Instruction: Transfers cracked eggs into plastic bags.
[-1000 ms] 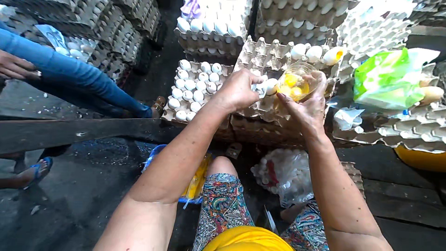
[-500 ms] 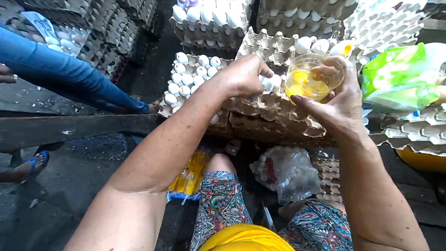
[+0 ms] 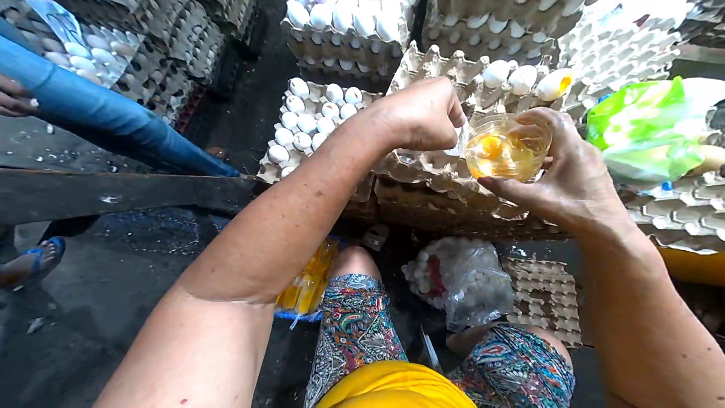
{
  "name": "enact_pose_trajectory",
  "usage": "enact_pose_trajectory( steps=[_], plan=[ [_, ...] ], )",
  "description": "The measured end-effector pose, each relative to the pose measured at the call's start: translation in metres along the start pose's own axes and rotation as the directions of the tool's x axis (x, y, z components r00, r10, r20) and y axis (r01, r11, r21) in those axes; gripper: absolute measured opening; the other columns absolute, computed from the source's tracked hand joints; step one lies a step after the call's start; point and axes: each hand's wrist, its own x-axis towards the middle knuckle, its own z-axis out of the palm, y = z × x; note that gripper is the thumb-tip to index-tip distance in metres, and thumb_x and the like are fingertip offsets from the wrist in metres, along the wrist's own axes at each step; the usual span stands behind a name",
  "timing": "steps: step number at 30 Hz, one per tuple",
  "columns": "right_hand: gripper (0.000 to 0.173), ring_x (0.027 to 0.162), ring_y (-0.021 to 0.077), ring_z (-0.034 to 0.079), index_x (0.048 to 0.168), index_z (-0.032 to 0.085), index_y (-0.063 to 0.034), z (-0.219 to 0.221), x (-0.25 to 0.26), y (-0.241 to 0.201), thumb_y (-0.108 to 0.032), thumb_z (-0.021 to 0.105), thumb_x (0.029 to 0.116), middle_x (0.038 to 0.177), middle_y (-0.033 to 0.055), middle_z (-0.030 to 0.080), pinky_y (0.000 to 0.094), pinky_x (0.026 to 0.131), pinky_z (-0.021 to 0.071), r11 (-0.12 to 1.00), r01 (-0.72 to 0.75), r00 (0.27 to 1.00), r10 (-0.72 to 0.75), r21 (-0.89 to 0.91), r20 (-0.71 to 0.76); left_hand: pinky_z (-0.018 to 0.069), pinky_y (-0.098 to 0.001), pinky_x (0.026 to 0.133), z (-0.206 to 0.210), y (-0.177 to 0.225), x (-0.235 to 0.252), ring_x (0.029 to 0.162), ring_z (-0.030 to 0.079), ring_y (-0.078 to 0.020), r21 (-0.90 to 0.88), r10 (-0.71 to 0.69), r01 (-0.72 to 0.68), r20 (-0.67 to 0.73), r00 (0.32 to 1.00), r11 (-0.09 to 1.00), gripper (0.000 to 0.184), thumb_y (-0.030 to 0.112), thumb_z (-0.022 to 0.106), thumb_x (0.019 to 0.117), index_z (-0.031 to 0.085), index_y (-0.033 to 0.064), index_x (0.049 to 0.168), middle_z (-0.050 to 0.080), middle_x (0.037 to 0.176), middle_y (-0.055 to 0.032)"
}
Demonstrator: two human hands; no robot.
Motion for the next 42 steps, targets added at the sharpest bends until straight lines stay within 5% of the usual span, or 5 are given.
enact_pose_trajectory(
  steps=[19, 42],
  plan=[
    [0.085, 0.103, 0.0415, 0.067, 0.143, 0.051, -0.0128, -0.022, 0.013, -0.020, -0.049, 0.080, 0.0718, 0.121, 0.0195, 0.067, 0.0677, 0.079, 0.0507, 0.951, -0.067, 0.994, 0.089, -0.302, 0.060, 0.0524, -0.0468, 0.088, -0.005, 0.014, 0.005, 0.104, 0.067, -0.0203, 0.000, -0.020, 0.020, 0.038, 0.999, 1.000, 0.036, 0.014, 0.068, 0.0931, 0.072, 0.0130, 0.129, 0.073, 0.112, -0.0089],
    [0.082, 0.101, 0.0464, 0.066, 0.140, 0.052, -0.0104, -0.027, 0.028, -0.037, -0.048, 0.081, 0.0741, 0.120, 0.0224, 0.065, 0.0683, 0.076, 0.0494, 0.881, -0.071, 0.979, 0.151, -0.467, 0.137, 0.0522, -0.0470, 0.088, -0.007, 0.017, 0.014, 0.103, 0.067, -0.0208, 0.024, -0.014, 0.012, 0.060, 0.998, 1.000, 0.036, 0.013, 0.070, 0.0918, 0.072, 0.0114, 0.128, 0.073, 0.110, -0.0088]
  ],
)
